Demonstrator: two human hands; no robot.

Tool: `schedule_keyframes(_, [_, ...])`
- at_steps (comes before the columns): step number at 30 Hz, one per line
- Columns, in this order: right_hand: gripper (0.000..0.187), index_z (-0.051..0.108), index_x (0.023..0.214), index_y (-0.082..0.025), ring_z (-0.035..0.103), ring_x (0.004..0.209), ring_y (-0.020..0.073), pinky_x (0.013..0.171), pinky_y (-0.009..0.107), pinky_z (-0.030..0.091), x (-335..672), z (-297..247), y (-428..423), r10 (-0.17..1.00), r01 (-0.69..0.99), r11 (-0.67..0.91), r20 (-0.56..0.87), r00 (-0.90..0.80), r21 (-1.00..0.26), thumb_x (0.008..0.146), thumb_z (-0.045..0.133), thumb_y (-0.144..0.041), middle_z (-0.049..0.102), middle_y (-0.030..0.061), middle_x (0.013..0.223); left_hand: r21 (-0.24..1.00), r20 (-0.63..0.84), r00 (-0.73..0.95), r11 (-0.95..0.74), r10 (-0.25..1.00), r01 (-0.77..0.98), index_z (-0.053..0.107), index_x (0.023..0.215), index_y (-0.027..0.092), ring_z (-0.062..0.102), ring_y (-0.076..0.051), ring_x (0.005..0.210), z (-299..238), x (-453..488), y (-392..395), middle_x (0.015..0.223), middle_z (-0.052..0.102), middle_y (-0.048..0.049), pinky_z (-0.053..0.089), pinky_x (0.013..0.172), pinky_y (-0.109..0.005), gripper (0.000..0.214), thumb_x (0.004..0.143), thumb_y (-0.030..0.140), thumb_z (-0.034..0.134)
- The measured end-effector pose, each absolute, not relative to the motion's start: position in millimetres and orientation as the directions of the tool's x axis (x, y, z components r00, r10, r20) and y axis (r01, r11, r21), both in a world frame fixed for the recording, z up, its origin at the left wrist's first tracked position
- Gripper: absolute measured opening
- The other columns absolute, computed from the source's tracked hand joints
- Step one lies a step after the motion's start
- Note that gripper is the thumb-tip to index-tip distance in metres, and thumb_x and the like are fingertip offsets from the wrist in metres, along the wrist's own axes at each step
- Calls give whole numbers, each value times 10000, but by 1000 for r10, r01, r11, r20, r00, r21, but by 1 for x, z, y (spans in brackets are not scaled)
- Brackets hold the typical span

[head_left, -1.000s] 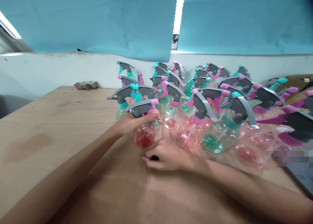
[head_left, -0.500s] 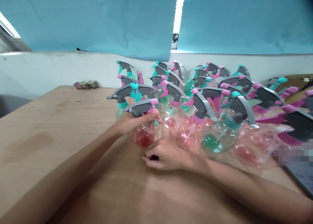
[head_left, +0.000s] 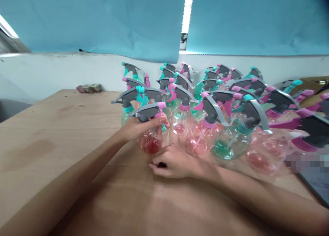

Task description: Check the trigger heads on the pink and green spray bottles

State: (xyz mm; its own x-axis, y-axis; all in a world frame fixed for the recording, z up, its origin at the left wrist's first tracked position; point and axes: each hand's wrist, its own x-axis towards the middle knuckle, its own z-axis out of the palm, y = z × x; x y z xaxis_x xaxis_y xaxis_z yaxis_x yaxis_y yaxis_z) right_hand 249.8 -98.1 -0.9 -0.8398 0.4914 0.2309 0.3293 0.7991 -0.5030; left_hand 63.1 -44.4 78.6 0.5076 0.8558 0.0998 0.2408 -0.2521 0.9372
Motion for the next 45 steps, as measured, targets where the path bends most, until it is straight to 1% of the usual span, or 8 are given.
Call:
schedule_keyframes(5, [370, 495, 671, -168, 390, 615, 91, 633, 298, 257, 250, -3, -99, 500, 328, 797, 249, -830, -507, 1016, 570, -282, 534, -31, 660, 942, 149, 533, -283, 833, 180, 762, 881, 162, 666, -147, 721, 83, 67, -46, 890, 754, -53, 563, 681, -244, 360, 918, 520, 742])
schedule_keyframes(9, [375, 479, 667, -170, 377, 609, 90, 632, 298, 258, 251, -4, -99, 499, 315, 794, 260, -827, -520, 1016, 562, -282, 515, -35, 650, 937, 159, 550, -301, 820, 178, 773, 923, 156, 647, -151, 696, 86, 69, -47, 780, 706, -39, 548, 666, -248, 357, 930, 510, 726])
schedule_keyframes(12, [378, 475, 664, -170, 374, 607, 90, 635, 297, 257, 251, -3, -99, 504, 325, 790, 249, -827, -519, 1014, 562, -281, 515, -34, 645, 939, 146, 547, -290, 824, 186, 773, 933, 157, 658, -163, 699, 86, 68, -46, 756, 690, -36, 551, 670, -258, 365, 926, 519, 727])
schedule_keyframes(18, [365, 505, 666, -167, 375, 605, 90, 628, 295, 252, 251, -2, -99, 502, 328, 793, 246, -829, -513, 1007, 579, -272, 529, -31, 655, 938, 159, 579, -305, 800, 163, 781, 938, 159, 656, -144, 708, 85, 68, -44, 883, 738, -55, 553, 672, -242, 351, 930, 505, 726])
schedule_keyframes(22, [356, 511, 675, -167, 370, 607, 90, 630, 295, 250, 251, -2, -99, 501, 325, 797, 257, -827, -510, 1005, 584, -282, 535, -31, 665, 938, 148, 565, -297, 811, 180, 785, 946, 157, 661, -145, 698, 85, 68, -45, 828, 720, -43, 555, 672, -242, 358, 935, 509, 720])
schedule_keyframes(26, [354, 500, 675, -169, 382, 616, 91, 635, 291, 252, 250, -4, -99, 507, 328, 793, 257, -823, -514, 1004, 578, -274, 533, -31, 659, 934, 164, 558, -310, 813, 177, 787, 934, 155, 655, -139, 701, 85, 68, -45, 866, 734, -51, 553, 664, -237, 377, 923, 529, 733])
schedule_keyframes(31, [373, 494, 665, -170, 377, 606, 92, 637, 293, 257, 250, -5, -99, 500, 319, 794, 258, -827, -518, 1013, 566, -283, 526, -28, 651, 934, 155, 558, -305, 815, 187, 790, 941, 160, 659, -148, 712, 84, 67, -44, 757, 693, -31, 551, 680, -236, 402, 929, 556, 723])
schedule_keyframes(45, [362, 492, 671, -168, 384, 611, 87, 631, 287, 264, 251, -5, -99, 503, 316, 792, 266, -822, -523, 1006, 581, -274, 518, -36, 653, 940, 138, 531, -280, 836, 196, 777, 913, 156, 658, -149, 705, 88, 71, -48, 780, 718, -43, 556, 669, -242, 376, 904, 531, 745])
